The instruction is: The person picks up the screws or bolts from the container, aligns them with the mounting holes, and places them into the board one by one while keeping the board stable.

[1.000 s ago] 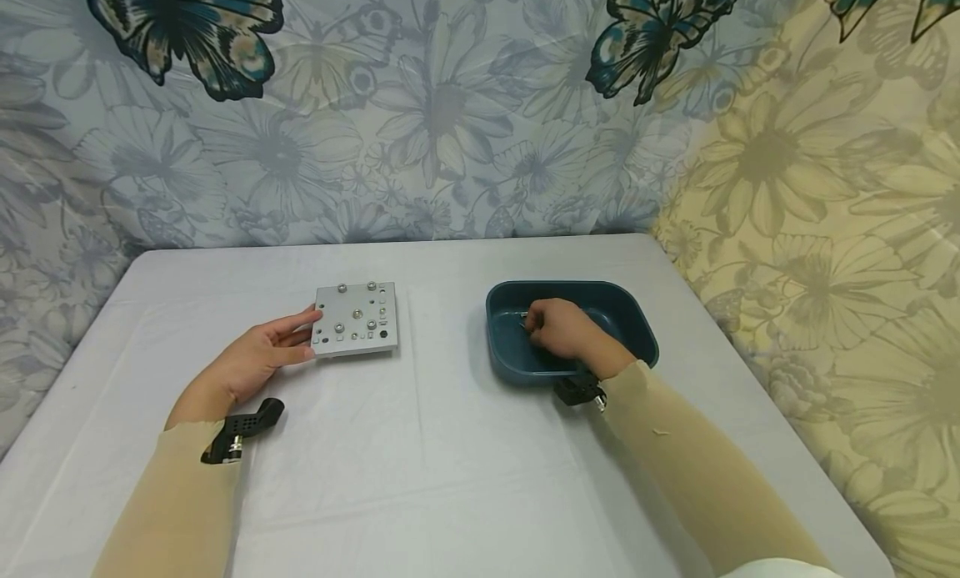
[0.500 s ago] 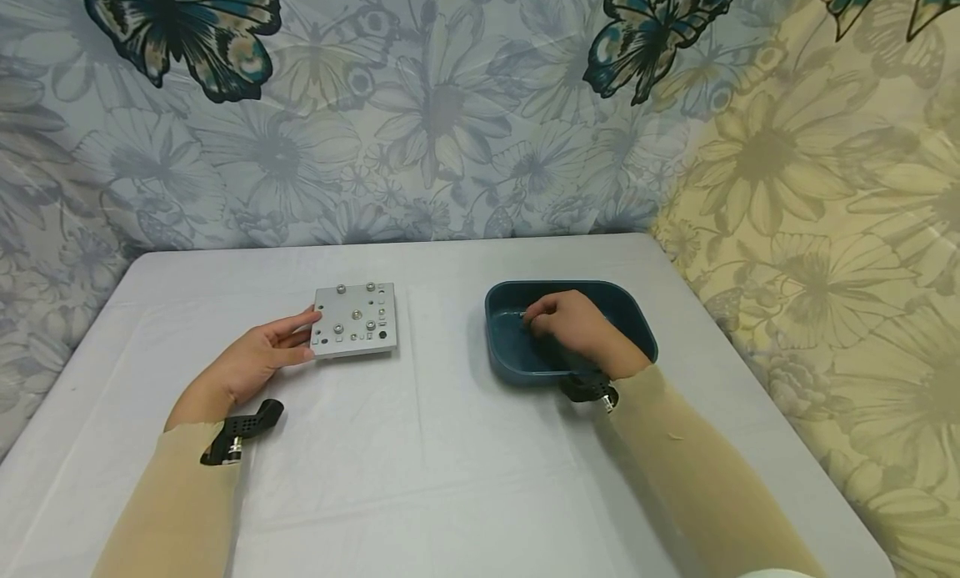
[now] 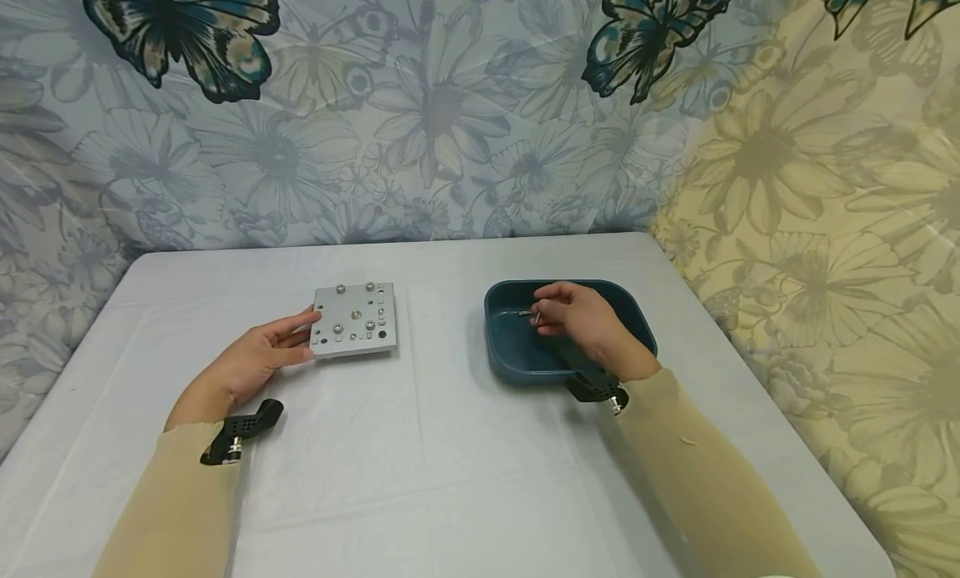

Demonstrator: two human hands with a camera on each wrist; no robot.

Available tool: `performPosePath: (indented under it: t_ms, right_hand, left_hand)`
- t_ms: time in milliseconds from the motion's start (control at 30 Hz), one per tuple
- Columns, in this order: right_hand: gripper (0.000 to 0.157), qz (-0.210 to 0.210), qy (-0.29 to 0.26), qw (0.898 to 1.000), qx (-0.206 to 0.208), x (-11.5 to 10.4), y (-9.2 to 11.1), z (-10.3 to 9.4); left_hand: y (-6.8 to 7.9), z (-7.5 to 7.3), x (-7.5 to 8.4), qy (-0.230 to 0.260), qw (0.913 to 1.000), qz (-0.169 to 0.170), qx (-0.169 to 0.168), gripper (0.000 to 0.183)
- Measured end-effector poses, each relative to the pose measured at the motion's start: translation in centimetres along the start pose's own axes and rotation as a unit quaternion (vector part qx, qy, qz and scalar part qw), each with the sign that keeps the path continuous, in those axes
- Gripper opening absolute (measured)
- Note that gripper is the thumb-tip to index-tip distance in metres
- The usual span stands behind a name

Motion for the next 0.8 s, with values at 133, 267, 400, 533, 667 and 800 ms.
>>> performPosePath:
  t_ms: [133,267,400,533,667,800]
  right_hand:
    - [0.033,0.036,-0.081,0.996,0.013,-0.1,-0.1,0.0]
    - [0.036,0.049,-0.127,0.99,0.022,-0.4,-0.3,-0.1]
    - [0.038,0.043,-0.146,0.988,0.015,-0.9,-0.5,0.1]
    - [0.037,0.033,-0.14,0.99,0.003,-2.0,-0.7,0.7]
    - [0.035,0.016,-0.128,0.992,-0.01,-3.5,-1.0,1.7]
    - [0.028,0.004,-0.134,0.991,-0.016,-5.5,-1.6,3.4]
  left_hand:
    - [0.1,0.0,0.0,-0.003,1.0,-0.001,0.002,0.08]
    - [0.1,0.0,0.0,-0.002,1.0,0.0,0.005,0.079]
    - [0.1,0.0,0.0,0.001,1.0,0.002,0.005,0.079]
    - [0.1,0.0,0.1,0.002,1.0,0.003,0.004,0.079]
    - [0.0,-0.1,0.1,0.002,1.0,0.004,0.004,0.079]
    - [0.0,-0.2,0.1,0.0,1.0,0.004,0.005,0.08]
Point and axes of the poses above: each hand's wrist, its own y-axis away from the middle knuckle, its own z-axis out of the palm, x = y × z, the point moved 2 cm from there along -y, towards the middle knuckle, and after that the axes turned 11 degrees about y, right-handed, at the moved point
